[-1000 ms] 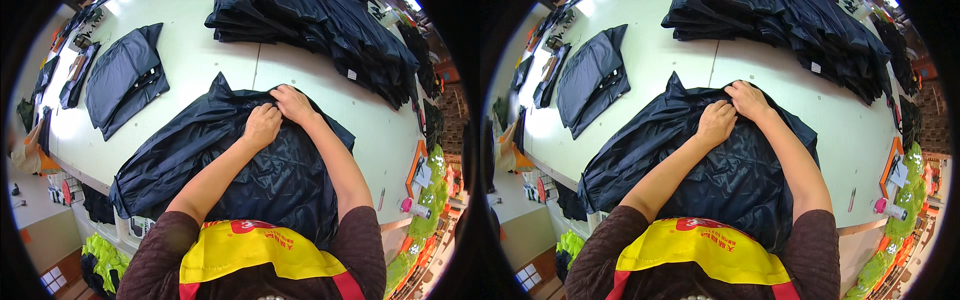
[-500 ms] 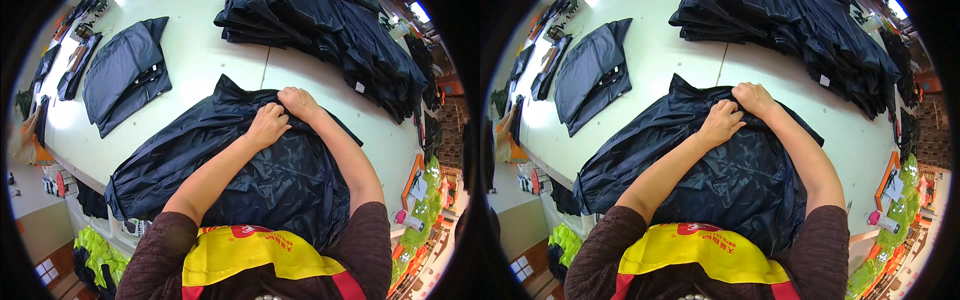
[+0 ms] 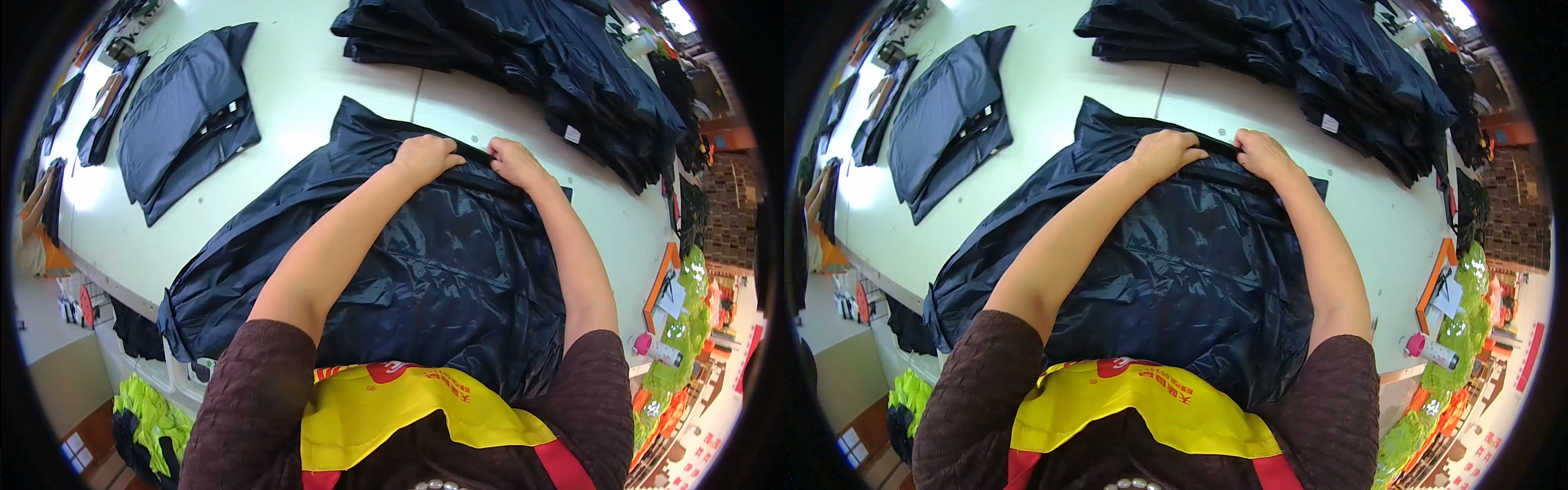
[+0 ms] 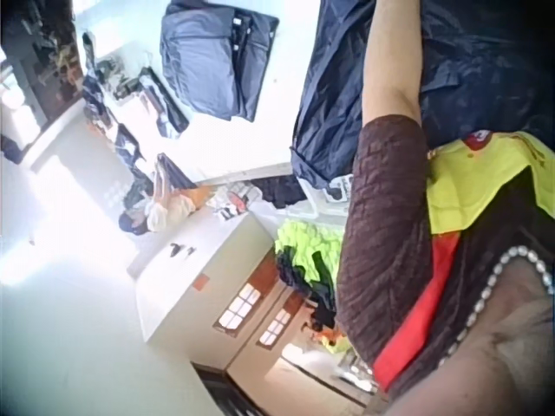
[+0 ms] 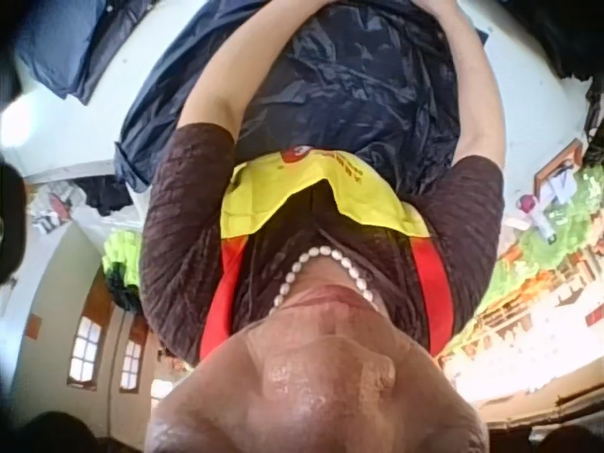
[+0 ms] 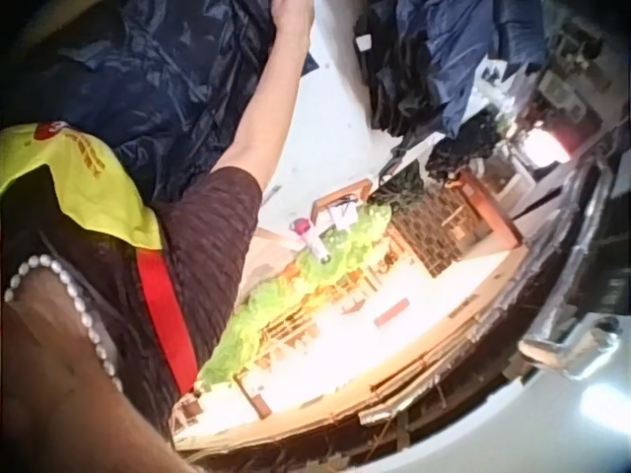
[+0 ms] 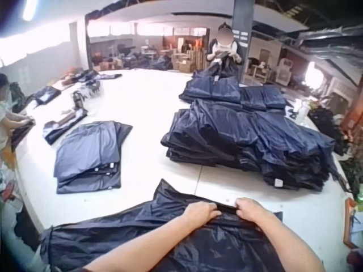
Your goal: The person folds a dark jacket on a table, aligns the sleeves, and places it into a black plastic bag. They then retrieve another jacket from a basket, unfold it, and fold it in the same manner before bagging it.
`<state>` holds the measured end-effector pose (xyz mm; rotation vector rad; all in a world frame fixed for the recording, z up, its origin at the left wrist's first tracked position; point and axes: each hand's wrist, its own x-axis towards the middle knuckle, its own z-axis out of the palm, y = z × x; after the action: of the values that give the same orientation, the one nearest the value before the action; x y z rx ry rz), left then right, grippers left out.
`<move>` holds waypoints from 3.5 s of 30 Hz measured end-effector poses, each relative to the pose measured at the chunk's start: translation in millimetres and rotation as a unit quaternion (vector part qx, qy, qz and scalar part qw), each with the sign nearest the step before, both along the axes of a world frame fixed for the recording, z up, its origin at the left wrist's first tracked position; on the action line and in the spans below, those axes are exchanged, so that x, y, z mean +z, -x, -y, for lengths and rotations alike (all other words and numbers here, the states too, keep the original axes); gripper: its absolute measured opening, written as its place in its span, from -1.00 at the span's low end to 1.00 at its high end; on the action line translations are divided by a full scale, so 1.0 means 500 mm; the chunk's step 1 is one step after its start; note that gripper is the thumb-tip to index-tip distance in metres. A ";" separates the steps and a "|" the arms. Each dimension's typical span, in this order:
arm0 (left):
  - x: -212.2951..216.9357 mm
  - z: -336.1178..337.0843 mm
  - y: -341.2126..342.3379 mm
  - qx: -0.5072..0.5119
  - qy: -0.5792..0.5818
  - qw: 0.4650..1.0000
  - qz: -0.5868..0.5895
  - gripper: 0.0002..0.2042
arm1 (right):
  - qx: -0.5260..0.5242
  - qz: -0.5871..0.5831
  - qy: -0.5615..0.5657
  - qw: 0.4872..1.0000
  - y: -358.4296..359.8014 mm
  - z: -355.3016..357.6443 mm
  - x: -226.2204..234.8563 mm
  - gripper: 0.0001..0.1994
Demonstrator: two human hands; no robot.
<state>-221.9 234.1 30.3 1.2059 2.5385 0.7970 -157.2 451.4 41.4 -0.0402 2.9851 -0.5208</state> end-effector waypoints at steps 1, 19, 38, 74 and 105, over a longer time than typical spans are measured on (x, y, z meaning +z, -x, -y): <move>-0.004 -0.001 0.003 0.000 -0.001 1.000 -0.003 -0.65 | -0.030 0.025 -0.003 0.999 -0.005 -0.019 0.013 -0.89; -0.032 -0.121 -0.119 -0.123 -0.200 0.967 -0.095 -0.84 | -0.143 0.058 0.018 0.988 -0.093 -0.017 0.052 -0.88; 0.026 -0.174 -0.141 0.047 0.068 0.989 0.122 -0.76 | -0.169 0.130 0.140 0.967 -0.130 -0.033 0.058 -0.86; 0.018 -0.155 -0.193 -0.087 -0.103 0.991 0.023 -0.75 | -0.198 -0.033 0.225 0.954 -0.209 -0.009 0.062 -0.81; 0.029 -0.183 -0.268 -0.041 -0.192 0.953 0.233 -0.76 | -0.037 -0.181 -0.008 0.983 -0.334 -0.040 0.063 -0.84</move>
<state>-88.1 325.9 44.9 1.0524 1.9954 1.4105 10.0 471.4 73.1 -0.0262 3.3565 -0.5510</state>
